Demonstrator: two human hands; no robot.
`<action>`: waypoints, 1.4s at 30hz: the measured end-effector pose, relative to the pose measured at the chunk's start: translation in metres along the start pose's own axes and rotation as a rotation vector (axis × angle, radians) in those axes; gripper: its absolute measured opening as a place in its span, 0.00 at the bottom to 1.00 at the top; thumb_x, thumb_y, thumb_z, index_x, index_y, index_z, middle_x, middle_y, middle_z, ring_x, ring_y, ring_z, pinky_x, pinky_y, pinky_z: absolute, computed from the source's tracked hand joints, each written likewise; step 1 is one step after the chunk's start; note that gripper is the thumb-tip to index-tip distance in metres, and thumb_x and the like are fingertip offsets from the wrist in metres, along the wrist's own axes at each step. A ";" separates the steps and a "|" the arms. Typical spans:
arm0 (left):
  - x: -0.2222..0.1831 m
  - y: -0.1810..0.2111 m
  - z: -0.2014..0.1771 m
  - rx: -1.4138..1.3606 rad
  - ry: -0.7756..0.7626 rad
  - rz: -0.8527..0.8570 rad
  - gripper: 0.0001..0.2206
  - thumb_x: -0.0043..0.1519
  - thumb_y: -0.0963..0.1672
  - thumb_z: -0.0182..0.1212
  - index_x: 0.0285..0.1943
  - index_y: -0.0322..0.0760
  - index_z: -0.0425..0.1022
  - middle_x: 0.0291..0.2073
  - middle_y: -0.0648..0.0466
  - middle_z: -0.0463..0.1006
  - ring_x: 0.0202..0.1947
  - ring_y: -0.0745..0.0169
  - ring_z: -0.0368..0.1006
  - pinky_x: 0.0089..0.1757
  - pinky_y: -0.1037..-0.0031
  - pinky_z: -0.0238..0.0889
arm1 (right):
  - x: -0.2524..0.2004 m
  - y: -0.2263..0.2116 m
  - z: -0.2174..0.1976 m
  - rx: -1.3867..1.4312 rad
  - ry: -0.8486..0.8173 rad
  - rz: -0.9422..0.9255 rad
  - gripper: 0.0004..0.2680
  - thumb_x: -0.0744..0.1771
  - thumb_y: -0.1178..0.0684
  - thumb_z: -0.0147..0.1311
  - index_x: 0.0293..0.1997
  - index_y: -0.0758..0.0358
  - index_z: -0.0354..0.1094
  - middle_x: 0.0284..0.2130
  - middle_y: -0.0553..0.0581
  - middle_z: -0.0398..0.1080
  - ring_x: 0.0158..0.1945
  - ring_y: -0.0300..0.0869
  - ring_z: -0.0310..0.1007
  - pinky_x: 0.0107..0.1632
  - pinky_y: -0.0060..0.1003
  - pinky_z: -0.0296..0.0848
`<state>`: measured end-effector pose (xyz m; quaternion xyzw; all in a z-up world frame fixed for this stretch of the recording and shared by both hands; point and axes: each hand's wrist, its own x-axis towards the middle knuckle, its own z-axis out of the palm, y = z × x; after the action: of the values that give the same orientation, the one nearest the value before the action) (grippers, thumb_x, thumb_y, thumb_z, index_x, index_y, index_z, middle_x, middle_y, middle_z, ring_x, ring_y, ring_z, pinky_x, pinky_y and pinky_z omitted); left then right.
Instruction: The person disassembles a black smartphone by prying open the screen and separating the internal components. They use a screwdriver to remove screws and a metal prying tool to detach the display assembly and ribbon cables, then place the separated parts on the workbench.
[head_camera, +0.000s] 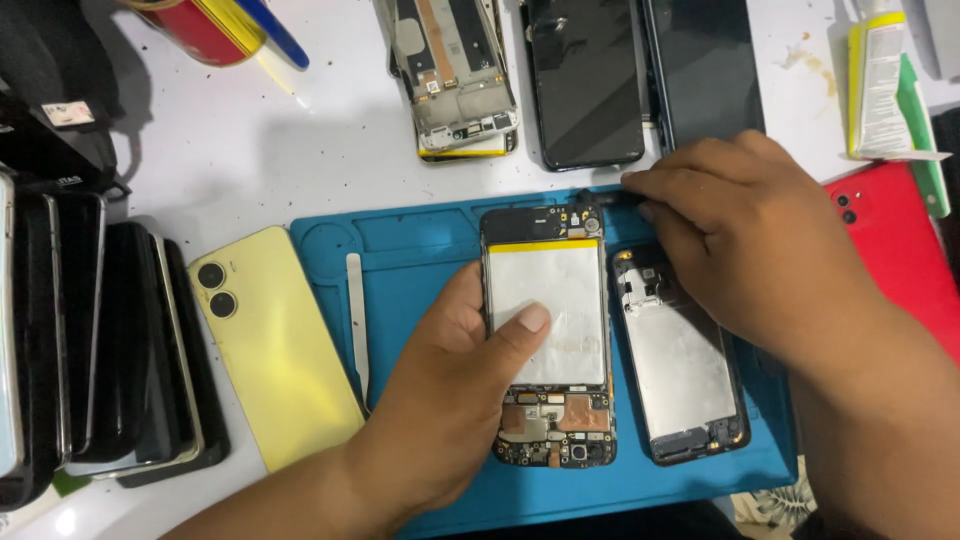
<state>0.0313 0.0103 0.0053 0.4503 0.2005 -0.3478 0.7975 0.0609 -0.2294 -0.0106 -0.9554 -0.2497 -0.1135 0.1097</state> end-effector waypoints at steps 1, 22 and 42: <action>0.000 0.000 -0.001 0.024 -0.013 0.014 0.25 0.59 0.44 0.58 0.67 0.36 0.69 0.55 0.43 0.83 0.50 0.50 0.82 0.45 0.58 0.82 | 0.001 0.000 0.000 0.018 0.014 -0.002 0.09 0.68 0.65 0.60 0.53 0.68 0.78 0.44 0.62 0.76 0.38 0.56 0.69 0.44 0.48 0.68; 0.003 0.013 0.002 0.358 0.085 -0.148 0.23 0.58 0.42 0.55 0.65 0.45 0.75 0.49 0.53 0.89 0.43 0.64 0.84 0.43 0.71 0.82 | -0.001 -0.006 -0.005 -0.034 0.030 -0.052 0.10 0.72 0.71 0.57 0.59 0.74 0.74 0.47 0.69 0.72 0.43 0.60 0.68 0.49 0.53 0.68; 0.018 -0.013 -0.020 -0.192 -0.042 0.221 0.25 0.61 0.40 0.55 0.71 0.34 0.61 0.60 0.41 0.77 0.54 0.50 0.76 0.50 0.57 0.76 | -0.053 -0.027 -0.003 0.102 0.237 0.513 0.15 0.87 0.60 0.31 0.69 0.88 0.66 0.62 0.78 0.70 0.68 0.65 0.72 0.75 0.54 0.69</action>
<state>0.0343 0.0165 -0.0239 0.3838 0.1653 -0.2466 0.8744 0.0021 -0.2316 -0.0176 -0.9607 0.0091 -0.1803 0.2110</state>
